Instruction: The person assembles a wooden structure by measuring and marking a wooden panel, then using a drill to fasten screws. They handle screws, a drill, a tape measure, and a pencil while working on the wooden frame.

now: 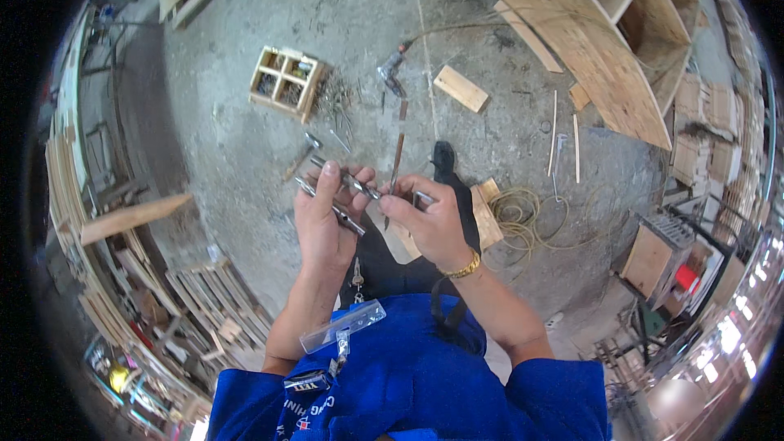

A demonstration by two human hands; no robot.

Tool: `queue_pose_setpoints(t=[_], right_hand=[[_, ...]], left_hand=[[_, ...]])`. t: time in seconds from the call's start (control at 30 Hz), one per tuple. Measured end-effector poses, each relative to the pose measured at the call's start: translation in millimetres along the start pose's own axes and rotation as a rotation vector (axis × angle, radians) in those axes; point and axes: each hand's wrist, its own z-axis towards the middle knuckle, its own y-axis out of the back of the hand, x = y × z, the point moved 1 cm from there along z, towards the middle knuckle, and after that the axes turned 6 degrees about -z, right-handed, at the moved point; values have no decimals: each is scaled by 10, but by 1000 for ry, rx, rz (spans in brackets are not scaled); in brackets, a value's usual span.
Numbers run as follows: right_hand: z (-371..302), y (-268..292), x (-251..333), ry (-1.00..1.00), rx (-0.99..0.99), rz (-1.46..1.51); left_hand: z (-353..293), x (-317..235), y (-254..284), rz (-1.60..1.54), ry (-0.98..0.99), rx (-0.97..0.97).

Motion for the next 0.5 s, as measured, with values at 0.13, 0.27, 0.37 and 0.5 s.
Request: queue_pose_setpoints(t=[0.13, 0.27, 0.37, 0.5], right_hand=[[304, 423, -141, -144, 113, 65], [617, 800, -669, -187, 129, -23], [1068, 1049, -1119, -59, 174, -399], [1743, 1248, -1737, 272, 505, -868]], left_hand=[[310, 476, -6, -84, -72, -75], [753, 975, 241, -125, -91, -176], [1315, 1290, 516, -152, -152, -226], [2090, 1791, 1206, -143, -164, -306]])
